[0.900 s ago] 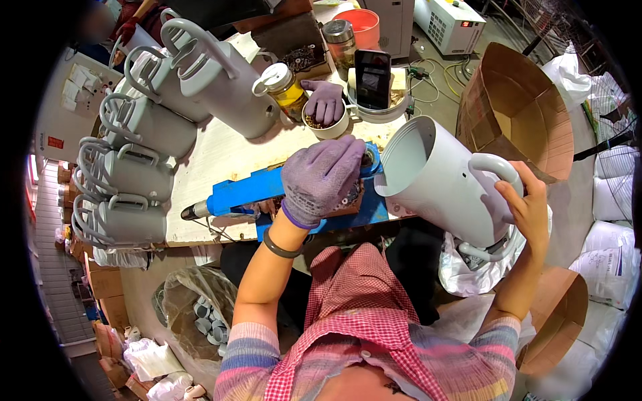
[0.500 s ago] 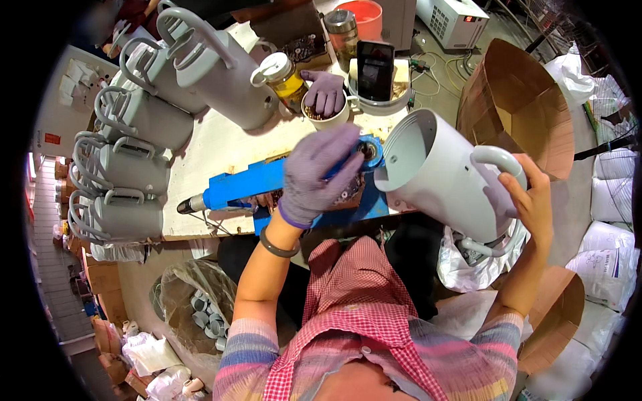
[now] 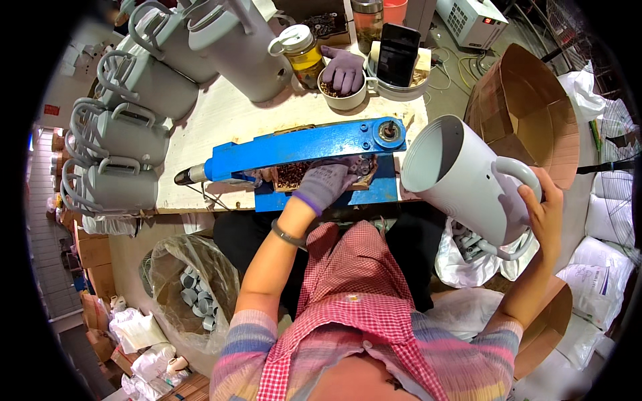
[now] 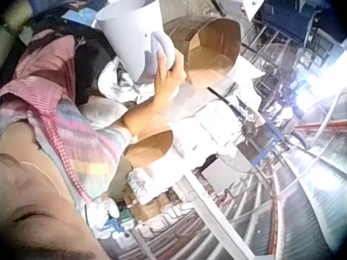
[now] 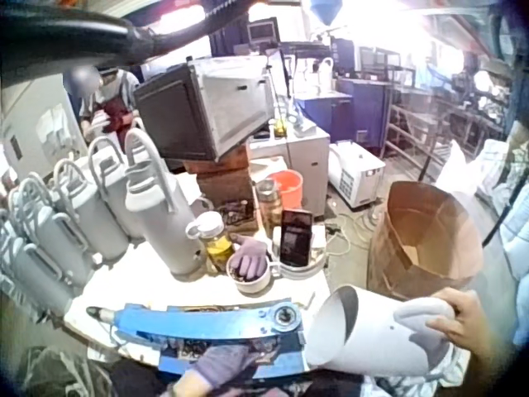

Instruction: The person assembles white plastic containers by hand in a workshop setting. They pick up a container body, insert a small circular component into the opening, and then attach a handle to the side. The person repeats this process for multiple units, placing the finished containers on a nearby table.

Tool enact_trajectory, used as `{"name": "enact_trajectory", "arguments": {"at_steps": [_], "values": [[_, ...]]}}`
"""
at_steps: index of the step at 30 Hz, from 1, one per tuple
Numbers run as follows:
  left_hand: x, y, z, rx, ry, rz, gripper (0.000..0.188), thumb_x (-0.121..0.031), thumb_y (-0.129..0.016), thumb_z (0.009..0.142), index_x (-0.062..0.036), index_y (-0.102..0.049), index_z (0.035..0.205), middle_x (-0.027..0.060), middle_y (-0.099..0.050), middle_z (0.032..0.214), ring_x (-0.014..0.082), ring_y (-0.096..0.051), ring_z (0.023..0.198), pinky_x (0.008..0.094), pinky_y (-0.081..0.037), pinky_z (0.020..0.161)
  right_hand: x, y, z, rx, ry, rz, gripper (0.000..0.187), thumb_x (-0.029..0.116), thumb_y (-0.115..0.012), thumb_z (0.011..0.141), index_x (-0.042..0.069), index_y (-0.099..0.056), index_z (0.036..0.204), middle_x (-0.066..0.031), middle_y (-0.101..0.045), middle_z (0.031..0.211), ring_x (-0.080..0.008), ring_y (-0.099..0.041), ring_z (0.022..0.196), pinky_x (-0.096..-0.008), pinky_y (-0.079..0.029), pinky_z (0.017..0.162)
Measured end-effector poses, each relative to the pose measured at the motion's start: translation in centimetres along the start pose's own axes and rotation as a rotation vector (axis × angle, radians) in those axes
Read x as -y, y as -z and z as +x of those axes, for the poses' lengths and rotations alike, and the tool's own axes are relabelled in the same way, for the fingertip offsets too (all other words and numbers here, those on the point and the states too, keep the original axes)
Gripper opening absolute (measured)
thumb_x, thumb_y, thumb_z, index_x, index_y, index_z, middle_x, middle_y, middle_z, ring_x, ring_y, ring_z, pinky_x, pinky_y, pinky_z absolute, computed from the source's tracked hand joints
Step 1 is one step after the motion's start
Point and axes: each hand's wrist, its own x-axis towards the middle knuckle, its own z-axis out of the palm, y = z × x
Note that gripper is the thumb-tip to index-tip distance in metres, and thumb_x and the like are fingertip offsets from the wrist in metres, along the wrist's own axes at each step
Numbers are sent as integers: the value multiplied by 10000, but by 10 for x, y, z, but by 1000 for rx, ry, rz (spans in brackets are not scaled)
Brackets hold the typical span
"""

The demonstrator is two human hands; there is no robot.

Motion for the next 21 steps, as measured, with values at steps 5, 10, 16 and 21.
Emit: {"name": "enact_trajectory", "arguments": {"at_steps": [5, 10, 16, 21], "values": [[6, -16, 5, -8, 44, -129, 339, -352, -601, 931, -131, -671, 1178, 138, -692, 1042, 331, -655, 949, 410, -518, 857, 2, 7, -13, -18, -18, -62, 283, 181, -699, 887, -24, -634, 1071, -60, -642, 834, -120, -557, 768, -262, -451, 716], [24, -11, -12, -202, 14, -222, 248, -189, -649, 887, -102, -707, 1112, 155, -692, 1000, 348, -658, 853, 396, -528, 778, -4, 6, -15, -23, -61, -45, 290, 188, -703, 884, -23, -630, 1070, -57, -631, 811, -121, -538, 756, -261, -444, 704], [23, 12, -24, -193, -73, -316, 216, -225, -667, 888, -109, -727, 1060, 124, -706, 988, 307, -661, 863, 381, -522, 775, -2, 0, -16, -17, -37, -39, 281, 181, -702, 883, -22, -628, 1062, -57, -630, 808, -120, -540, 755, -259, -440, 701], [18, 1, -9, 7, -32, -49, 318, -410, -588, 933, -186, -703, 1127, 115, -705, 967, 286, -663, 890, 385, -508, 841, 2, -4, -14, -18, -32, -26, 279, 170, -707, 877, -22, -629, 1064, -55, -631, 811, -119, -537, 751, -258, -438, 696]]}}
